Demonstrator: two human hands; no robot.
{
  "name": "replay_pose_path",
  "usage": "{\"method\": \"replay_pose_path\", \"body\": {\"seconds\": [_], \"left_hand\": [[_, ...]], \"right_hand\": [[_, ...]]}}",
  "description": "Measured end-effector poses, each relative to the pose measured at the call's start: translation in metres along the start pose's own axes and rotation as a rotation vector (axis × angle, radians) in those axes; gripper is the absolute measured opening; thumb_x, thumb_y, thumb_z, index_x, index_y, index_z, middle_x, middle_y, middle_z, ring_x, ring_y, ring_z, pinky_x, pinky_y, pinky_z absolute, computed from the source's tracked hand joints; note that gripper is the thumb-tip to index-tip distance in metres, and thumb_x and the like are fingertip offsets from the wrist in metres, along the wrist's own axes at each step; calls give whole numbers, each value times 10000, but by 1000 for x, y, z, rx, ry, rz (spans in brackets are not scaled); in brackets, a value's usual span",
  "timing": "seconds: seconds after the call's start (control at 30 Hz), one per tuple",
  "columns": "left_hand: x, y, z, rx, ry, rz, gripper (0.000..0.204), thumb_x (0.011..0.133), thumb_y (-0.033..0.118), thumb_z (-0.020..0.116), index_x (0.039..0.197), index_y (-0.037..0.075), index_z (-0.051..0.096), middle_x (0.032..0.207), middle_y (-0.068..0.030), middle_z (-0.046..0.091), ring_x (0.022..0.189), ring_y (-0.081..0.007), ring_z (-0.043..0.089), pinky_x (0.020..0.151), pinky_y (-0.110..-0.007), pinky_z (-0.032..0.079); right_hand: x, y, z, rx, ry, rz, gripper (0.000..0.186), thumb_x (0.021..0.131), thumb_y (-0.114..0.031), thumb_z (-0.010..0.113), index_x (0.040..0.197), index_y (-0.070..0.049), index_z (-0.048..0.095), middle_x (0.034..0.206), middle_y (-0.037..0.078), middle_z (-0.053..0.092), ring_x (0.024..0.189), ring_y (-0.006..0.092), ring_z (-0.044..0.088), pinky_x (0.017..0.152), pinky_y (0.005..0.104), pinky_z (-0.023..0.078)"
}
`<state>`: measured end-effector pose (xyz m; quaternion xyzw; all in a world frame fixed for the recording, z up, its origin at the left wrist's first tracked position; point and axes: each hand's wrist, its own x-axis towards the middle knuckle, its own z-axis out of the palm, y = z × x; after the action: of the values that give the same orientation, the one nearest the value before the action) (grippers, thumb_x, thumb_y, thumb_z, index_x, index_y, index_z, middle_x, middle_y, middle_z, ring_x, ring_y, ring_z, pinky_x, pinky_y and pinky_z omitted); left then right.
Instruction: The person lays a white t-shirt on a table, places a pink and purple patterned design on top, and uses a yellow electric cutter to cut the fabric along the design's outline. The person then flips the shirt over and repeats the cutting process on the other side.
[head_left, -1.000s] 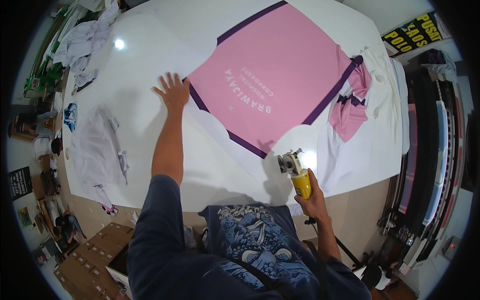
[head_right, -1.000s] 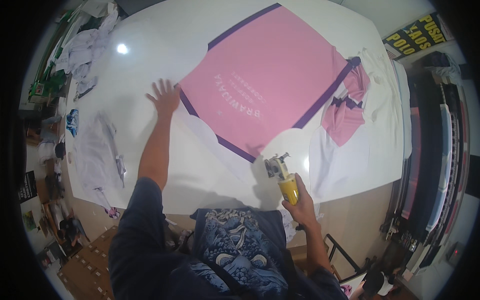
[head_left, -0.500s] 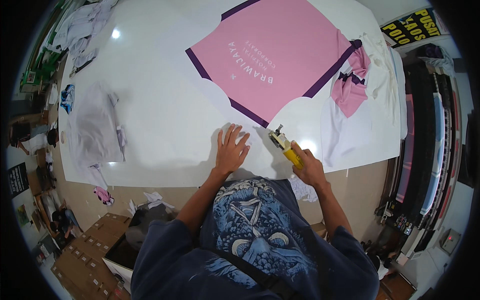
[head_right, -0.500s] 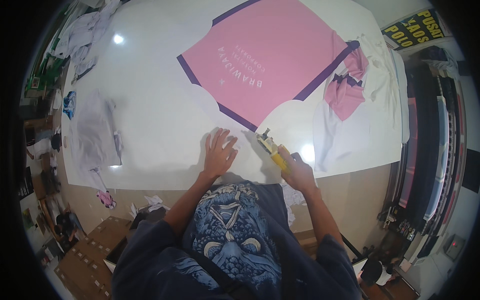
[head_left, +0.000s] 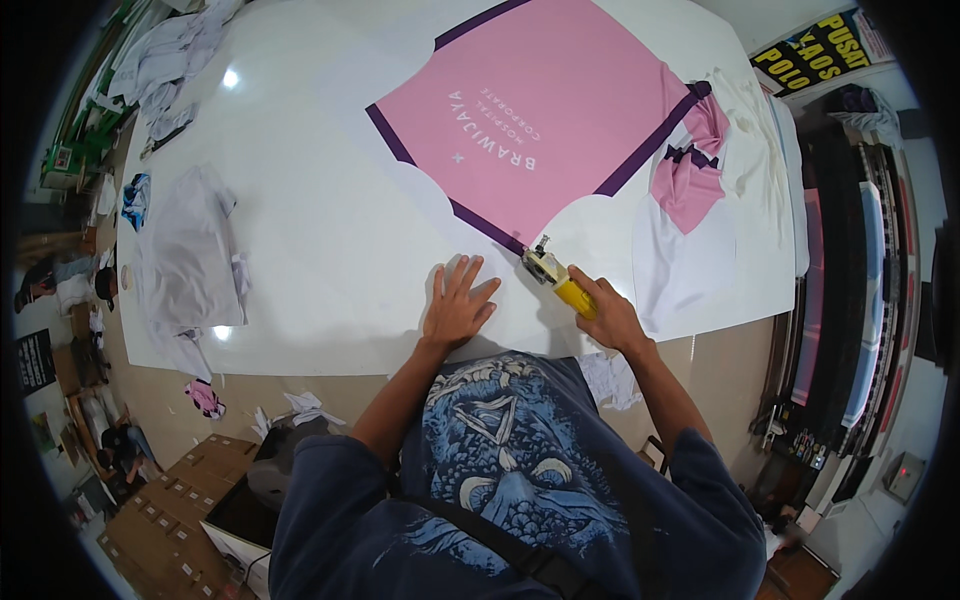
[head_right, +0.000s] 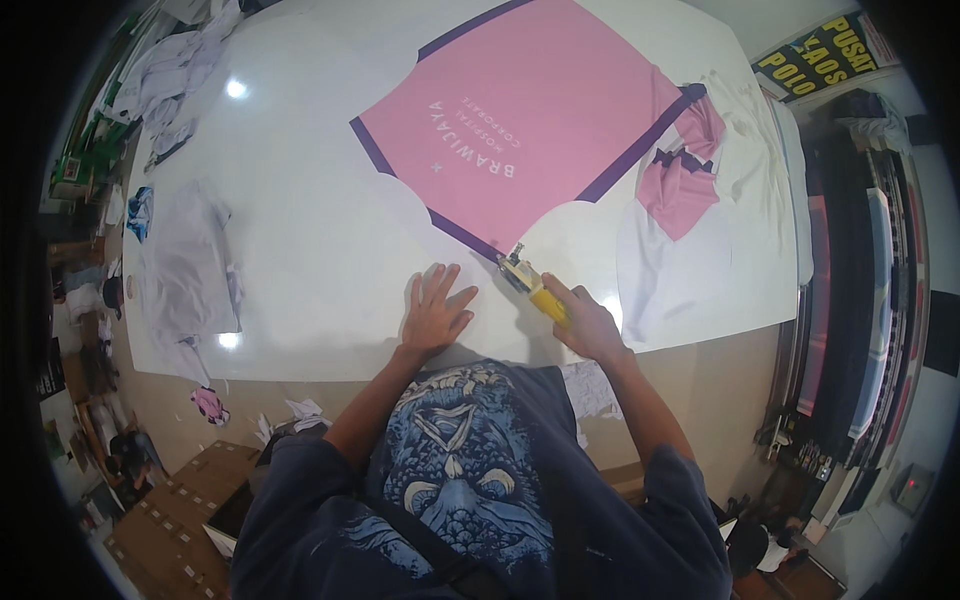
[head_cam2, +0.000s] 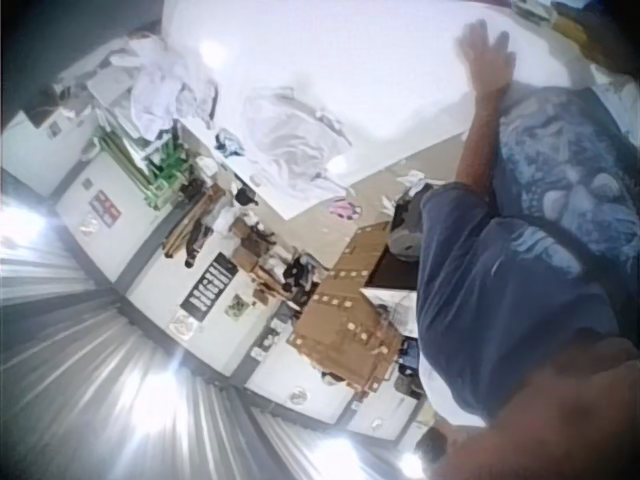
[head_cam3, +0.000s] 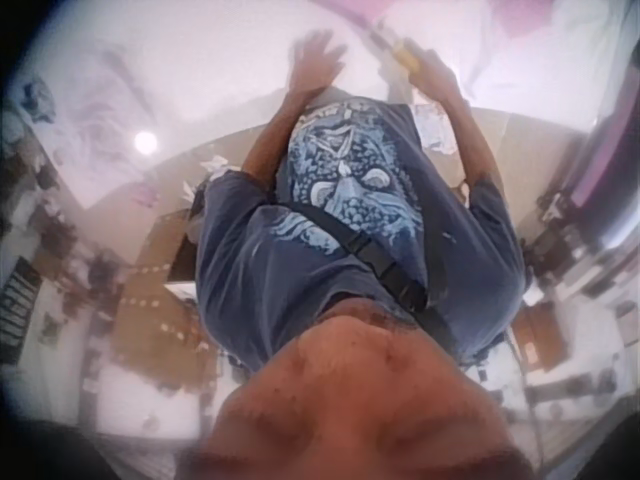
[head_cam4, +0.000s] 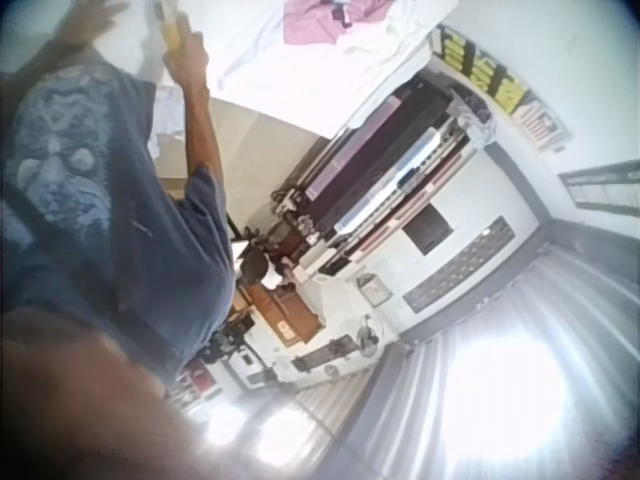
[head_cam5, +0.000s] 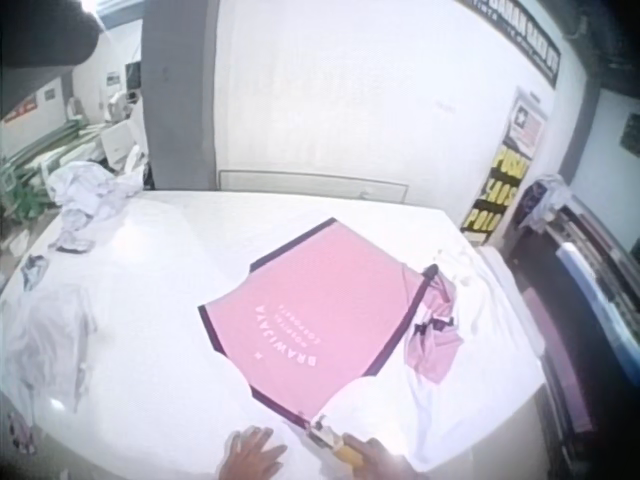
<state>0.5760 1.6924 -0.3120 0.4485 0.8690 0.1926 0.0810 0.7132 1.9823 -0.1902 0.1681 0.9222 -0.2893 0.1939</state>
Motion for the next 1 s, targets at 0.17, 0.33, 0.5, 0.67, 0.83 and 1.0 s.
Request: {"method": "replay_pose_path", "body": {"seconds": [0.17, 0.33, 0.5, 0.67, 0.83, 1.0], "left_hand": [[-1, 0, 1, -19, 30, 15, 464, 1042, 441, 604, 1481, 293, 624, 1716, -114, 357, 1610, -338, 261, 1255, -695, 196], [-2, 2, -2, -45, 26, 4, 450, 1039, 436, 609, 1462, 284, 639, 1711, -115, 365, 1608, -337, 264, 1252, -690, 214], [1, 1, -4, -42, 71, 31, 430, 1030, 417, 631, 1435, 273, 652, 1695, -118, 389, 1598, -342, 283, 1243, -681, 240], [0, 2, -5, -76, 46, 30, 421, 1027, 411, 639, 1423, 270, 659, 1680, -116, 406, 1591, -345, 296, 1239, -677, 249], [1, 2, -4, -64, 43, 36, 420, 1028, 411, 636, 1422, 269, 661, 1681, -118, 402, 1592, -345, 292, 1240, -678, 249], [0, 2, -3, -58, 46, 39, 419, 1031, 408, 630, 1425, 271, 659, 1685, -119, 394, 1593, -346, 288, 1239, -684, 247]], "right_hand": [[6, 0, -4, 3, 0, -45, 947, 818, -141, 766, 1665, -319, 380, 1143, 193, 637, 994, 429, 694, 907, 488, 580], [6, 1, -7, -2, -37, -30, 950, 820, -138, 762, 1667, -330, 378, 1148, 194, 637, 1013, 424, 693, 920, 484, 576], [-5, 7, -8, -24, -65, 10, 923, 842, -167, 740, 1663, -350, 361, 1222, 191, 633, 1067, 419, 697, 938, 490, 581], [-1, 7, -1, -10, -15, -23, 926, 838, -161, 742, 1661, -351, 363, 1212, 191, 633, 1058, 426, 695, 934, 492, 583], [5, 2, -3, 11, -6, -31, 917, 818, -133, 751, 1647, -316, 405, 1156, 182, 640, 1023, 421, 691, 921, 481, 578], [13, -10, -6, 3, -11, -29, 916, 812, -121, 759, 1644, -299, 421, 1133, 179, 643, 1002, 414, 689, 909, 468, 572]]}}
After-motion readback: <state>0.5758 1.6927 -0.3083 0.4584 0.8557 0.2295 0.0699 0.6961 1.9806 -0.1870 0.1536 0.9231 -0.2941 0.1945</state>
